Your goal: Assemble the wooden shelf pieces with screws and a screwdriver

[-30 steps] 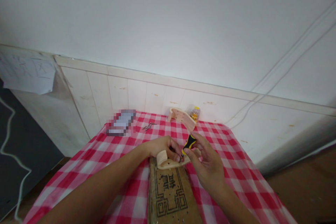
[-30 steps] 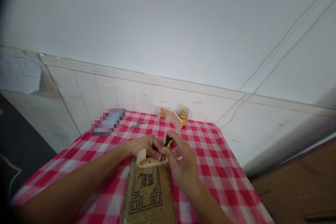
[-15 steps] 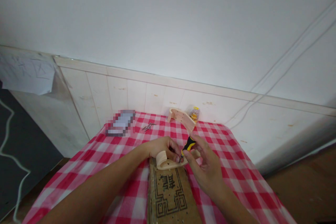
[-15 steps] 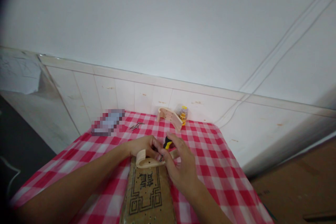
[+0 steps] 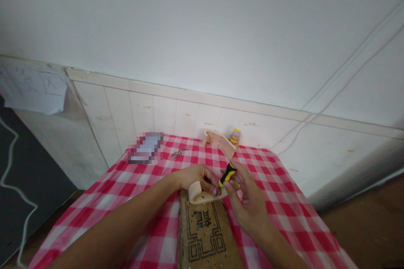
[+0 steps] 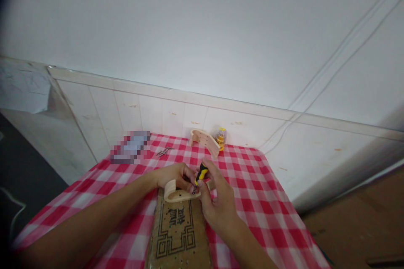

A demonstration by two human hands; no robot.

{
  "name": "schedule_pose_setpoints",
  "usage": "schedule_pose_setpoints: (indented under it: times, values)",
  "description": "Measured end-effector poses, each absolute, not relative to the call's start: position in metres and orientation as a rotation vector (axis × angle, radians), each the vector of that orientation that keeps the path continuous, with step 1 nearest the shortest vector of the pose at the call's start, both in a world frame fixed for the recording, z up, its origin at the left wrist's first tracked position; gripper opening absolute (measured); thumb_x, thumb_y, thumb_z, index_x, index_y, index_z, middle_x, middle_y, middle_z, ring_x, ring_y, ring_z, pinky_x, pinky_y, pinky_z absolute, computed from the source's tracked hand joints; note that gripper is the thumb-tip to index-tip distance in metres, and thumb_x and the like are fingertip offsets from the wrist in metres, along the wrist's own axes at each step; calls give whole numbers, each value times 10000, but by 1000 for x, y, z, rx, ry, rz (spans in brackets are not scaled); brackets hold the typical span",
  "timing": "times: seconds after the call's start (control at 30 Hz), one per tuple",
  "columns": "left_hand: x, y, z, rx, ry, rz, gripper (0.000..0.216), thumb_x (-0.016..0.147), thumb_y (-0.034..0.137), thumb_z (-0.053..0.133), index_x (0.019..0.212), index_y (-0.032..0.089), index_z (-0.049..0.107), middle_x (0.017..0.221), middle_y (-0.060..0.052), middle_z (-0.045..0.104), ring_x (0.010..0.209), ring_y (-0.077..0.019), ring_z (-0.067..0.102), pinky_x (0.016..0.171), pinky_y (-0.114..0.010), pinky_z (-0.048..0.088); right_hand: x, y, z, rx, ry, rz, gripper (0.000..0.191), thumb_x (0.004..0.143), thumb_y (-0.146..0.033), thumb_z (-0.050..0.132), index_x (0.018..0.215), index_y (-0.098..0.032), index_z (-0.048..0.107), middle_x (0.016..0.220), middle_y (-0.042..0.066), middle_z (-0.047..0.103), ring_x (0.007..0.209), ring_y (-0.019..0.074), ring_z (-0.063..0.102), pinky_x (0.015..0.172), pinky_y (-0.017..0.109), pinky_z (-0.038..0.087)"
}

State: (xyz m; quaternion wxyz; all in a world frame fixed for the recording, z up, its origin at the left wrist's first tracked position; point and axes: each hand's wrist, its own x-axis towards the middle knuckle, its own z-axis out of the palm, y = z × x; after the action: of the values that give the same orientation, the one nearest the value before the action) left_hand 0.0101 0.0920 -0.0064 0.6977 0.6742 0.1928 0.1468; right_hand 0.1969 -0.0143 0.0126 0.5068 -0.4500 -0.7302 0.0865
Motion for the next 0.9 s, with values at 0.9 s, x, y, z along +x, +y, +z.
schedule_pose_setpoints:
  times: [0.9]
  values:
    - [9, 94, -8, 1561, 408, 314, 379, 645, 501, 907, 778, 161, 805, 724, 9, 696, 646, -120, 540, 653, -238, 419, 192, -12, 17, -1091, -1710, 55, 513, 953, -285, 685, 1438, -318, 523, 1256, 96, 726, 1043, 259, 749, 871, 430, 649]
